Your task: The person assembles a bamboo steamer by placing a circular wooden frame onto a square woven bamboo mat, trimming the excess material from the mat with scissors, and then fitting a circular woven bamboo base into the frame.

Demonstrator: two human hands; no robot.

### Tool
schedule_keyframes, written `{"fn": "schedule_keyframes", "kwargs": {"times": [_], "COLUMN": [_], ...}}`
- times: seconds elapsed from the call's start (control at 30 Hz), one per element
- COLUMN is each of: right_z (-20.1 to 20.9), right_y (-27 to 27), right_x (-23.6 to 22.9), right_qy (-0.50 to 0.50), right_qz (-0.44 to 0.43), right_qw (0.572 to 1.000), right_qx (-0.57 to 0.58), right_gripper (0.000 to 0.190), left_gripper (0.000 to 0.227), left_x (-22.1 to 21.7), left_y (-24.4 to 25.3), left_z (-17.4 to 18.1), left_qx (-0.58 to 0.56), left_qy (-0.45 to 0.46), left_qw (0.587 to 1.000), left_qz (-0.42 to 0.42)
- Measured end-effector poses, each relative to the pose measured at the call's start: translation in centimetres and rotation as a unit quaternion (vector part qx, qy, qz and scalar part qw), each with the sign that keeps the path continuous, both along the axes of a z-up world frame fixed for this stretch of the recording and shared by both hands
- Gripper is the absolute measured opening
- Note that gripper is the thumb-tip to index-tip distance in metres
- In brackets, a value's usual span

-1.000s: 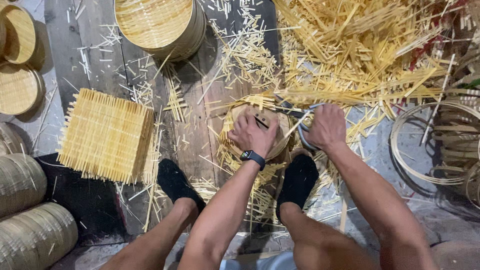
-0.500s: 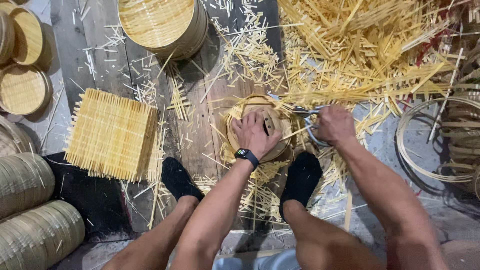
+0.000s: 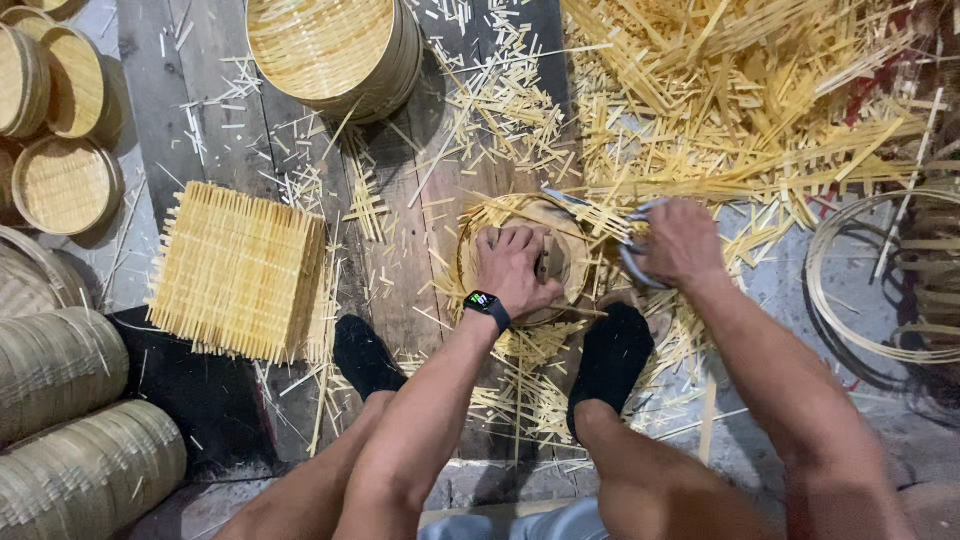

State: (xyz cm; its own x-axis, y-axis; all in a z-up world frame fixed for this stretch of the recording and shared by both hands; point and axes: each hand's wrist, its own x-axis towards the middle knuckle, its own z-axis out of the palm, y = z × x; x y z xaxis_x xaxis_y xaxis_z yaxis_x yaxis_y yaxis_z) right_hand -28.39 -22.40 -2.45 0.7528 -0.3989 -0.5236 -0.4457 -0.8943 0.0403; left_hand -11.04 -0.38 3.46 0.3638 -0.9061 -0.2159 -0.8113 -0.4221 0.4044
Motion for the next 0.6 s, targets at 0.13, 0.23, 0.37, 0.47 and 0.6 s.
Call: {"fn": "schedule_keyframes", "kwargs": {"times": [0.13, 0.23, 0.37, 0.47, 0.6], "right_z": [-3.5, -3.4, -0.6, 0.9, 0.4], "right_y": [1.0, -0.5, -1.0, 0.8, 1.4], "right_x": [0.9, -0.2, -0.8, 1.2, 2.2], "right_qy": [-0.041, 0.009, -0.105, -0.141, -0.002], "right_qz": [0.065, -0.021, 0.084, 0.008, 0.007], "right_qw": [0.991, 1.000, 0.988, 0.990, 0.999], "right_qx": [-0.114, 0.018, -0.072, -0.012, -0.042], "right_gripper": [0.017, 0.012, 0.041, 0.043, 0.019], "left_gripper": [0.082, 0.071, 0.060, 0.065, 0.059], "left_x": [0.4, 1.0, 0.8, 0.6, 0.6], "left_y": [0.1, 0.5, 0.4, -0.1, 0.2], "left_z": [0.0, -0.3, -0.9, -1.4, -1.3], "left_qx": [0.011, 0.021, 0.052, 0.015, 0.062], "left_qy": [0.010, 0.005, 0.026, 0.010, 0.041], "left_qw": [0.998, 0.996, 0.994, 0.992, 0.982], "left_qz": [-0.067, -0.090, -0.093, -0.126, -0.176]}}
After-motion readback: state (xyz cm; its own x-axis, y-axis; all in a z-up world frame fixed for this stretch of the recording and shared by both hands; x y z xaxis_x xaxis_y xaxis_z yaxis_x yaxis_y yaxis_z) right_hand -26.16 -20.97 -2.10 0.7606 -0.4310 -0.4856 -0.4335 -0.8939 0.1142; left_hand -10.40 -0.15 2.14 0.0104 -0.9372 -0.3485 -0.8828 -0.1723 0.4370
